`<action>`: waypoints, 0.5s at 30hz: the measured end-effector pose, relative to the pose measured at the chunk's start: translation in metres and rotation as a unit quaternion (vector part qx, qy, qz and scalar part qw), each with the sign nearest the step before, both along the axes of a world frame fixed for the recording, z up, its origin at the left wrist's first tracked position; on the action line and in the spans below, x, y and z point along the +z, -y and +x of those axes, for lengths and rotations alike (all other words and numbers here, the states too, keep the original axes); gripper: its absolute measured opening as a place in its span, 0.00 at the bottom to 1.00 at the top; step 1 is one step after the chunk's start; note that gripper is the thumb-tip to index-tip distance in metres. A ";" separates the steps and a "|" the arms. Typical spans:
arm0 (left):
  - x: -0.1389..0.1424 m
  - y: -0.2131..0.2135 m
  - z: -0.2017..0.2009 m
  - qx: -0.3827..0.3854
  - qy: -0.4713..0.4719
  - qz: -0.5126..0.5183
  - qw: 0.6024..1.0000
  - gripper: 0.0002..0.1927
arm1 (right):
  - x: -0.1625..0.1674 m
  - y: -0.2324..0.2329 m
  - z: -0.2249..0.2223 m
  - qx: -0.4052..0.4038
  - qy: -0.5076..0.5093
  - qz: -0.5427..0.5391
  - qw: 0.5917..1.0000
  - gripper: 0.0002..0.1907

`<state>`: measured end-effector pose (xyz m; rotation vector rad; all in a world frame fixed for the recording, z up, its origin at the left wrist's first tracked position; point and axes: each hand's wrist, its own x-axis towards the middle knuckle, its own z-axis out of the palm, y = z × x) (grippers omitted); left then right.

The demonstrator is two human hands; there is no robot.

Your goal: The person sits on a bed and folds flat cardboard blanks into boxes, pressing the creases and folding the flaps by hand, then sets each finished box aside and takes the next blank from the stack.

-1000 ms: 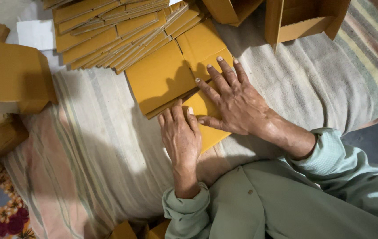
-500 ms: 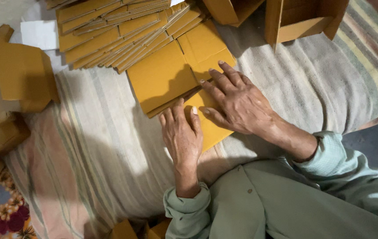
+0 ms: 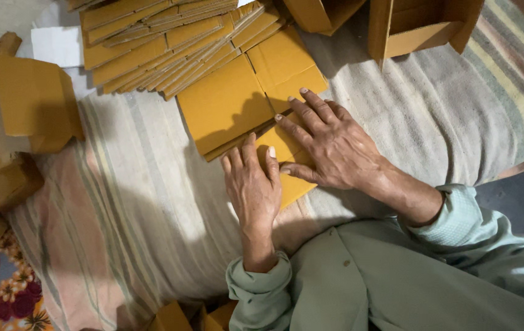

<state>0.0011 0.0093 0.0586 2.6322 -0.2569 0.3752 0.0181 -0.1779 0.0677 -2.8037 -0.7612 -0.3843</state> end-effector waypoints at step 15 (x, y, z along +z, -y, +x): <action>-0.002 -0.002 0.001 -0.005 -0.011 0.003 1.000 0.24 | -0.001 -0.003 0.002 -0.013 -0.007 0.001 1.000 0.39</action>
